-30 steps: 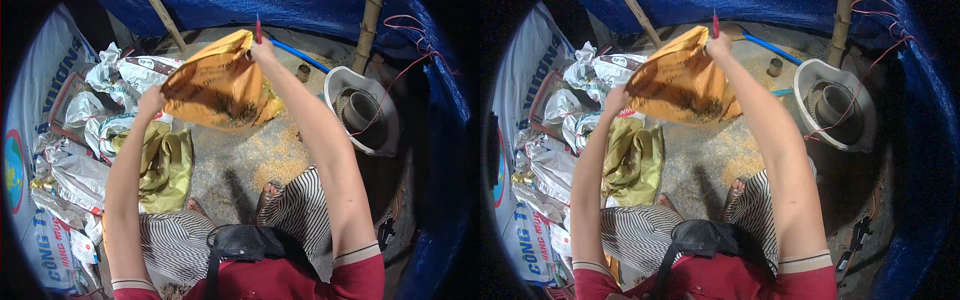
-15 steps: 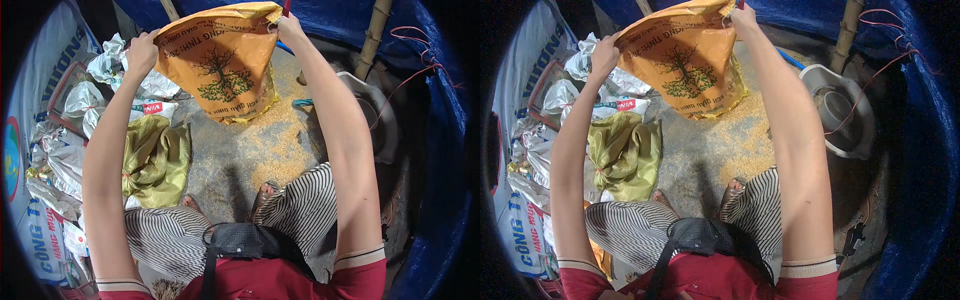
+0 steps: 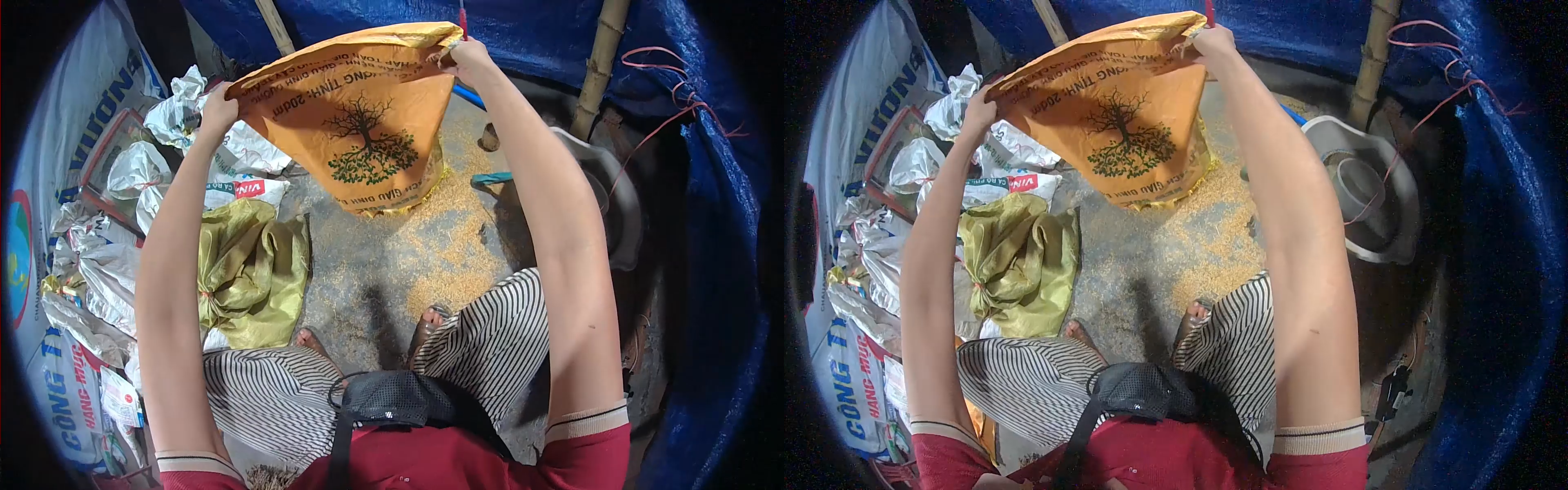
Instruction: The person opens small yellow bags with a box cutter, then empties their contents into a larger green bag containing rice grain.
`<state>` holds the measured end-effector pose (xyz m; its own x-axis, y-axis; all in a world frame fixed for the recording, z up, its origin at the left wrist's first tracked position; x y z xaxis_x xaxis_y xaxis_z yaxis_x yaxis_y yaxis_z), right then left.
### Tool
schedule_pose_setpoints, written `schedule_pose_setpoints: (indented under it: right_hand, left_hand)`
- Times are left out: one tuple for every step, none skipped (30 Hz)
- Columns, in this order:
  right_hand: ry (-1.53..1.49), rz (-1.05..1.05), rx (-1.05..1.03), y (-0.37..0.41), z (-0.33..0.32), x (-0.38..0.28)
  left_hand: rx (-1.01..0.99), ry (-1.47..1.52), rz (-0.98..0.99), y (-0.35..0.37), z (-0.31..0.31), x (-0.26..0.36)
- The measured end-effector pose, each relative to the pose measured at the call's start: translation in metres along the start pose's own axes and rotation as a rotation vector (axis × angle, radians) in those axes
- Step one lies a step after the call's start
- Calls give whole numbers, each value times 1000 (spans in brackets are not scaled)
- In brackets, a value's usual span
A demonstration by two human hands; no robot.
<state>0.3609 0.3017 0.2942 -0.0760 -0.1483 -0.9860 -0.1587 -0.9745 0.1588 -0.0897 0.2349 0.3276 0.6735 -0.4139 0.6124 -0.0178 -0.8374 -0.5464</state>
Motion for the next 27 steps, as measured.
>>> schedule_pose_setpoints:
  right_hand:
    - [-103,-11,-40,7,-2,-8]
    - [-206,-17,-82,14,-2,-14]
    - [-241,-71,-18,6,-11,-17]
    - [-272,-142,-85,4,-14,-24]
    - [-304,-190,-83,1,-22,-29]
    - [-337,-235,-81,9,-27,-37]
    - [-282,-264,-100,5,-30,-43]
    - [-310,-297,-96,1,-35,-48]
    - [-344,-306,-149,-10,-36,-53]
    - [-382,-311,-200,-29,-40,-58]
    - [-391,-391,-327,-42,-40,-66]
    - [-394,-378,-166,-18,-34,-75]
    - [-507,-393,-226,-7,-28,-84]
    - [-623,-412,-288,-2,-26,-91]
    - [-646,-439,-424,-1,-20,-99]
    - [-648,-434,-424,-2,-23,-97]
    - [-562,-390,-357,-4,-26,-91]
    - [-475,-349,-290,-6,-30,-89]
    - [-454,-301,-217,-8,-34,-81]
    - [-436,-252,-146,-10,-36,-70]
    - [-416,-261,-193,-11,-35,-67]
    - [-398,-267,-238,-13,-34,-63]
    - [-401,-262,-238,-18,-33,-60]
    - [-453,-259,-186,-6,-33,-63]
    - [-500,-260,-136,2,-36,-67]
    - [-497,-264,-140,12,-35,-73]
    - [-504,-278,-180,20,-30,-81]
  left_hand:
    - [56,-14,13,-4,-1,14]
    - [61,-14,15,-9,1,28]
    - [113,23,79,-17,-1,40]
    - [168,59,141,-21,-5,58]
    - [198,39,179,-24,-6,75]
    - [230,25,257,-34,-9,79]
    - [286,-40,243,-38,-13,83]
    - [340,-101,228,-43,-16,87]
    - [410,-63,238,-42,-17,95]
    - [476,-28,248,-41,-19,101]
    - [539,-7,294,-40,-22,108]
    - [584,106,344,-41,-23,107]
    - [577,132,415,-47,-25,101]
    - [572,157,490,-51,-30,96]
    - [570,153,491,-47,-30,106]
    - [556,114,462,-38,-27,125]
    - [544,78,433,-30,-25,135]
    - [546,81,431,-27,-25,134]
    - [497,53,428,-27,-22,134]
    - [448,22,425,-27,-20,134]
    - [436,-26,451,-25,-21,136]
    - [436,-32,451,-25,-25,136]
    - [415,45,424,-27,-27,133]
    - [391,123,397,-29,-27,128]
    - [373,135,380,-33,-33,123]
    - [378,135,381,-34,-36,118]
    - [393,150,372,-30,-40,123]
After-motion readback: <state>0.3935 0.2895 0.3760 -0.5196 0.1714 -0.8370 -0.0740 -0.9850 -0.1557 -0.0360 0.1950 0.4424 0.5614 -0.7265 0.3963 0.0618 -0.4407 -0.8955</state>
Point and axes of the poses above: each hand's wrist, its own y-axis away from the middle knuckle, its own z-axis out of the palm, x = y × z, the point moved 8 cm from there along -y, towards the middle knuckle, and after that the axes turned 15 degrees about z, right-handed, at the moved point
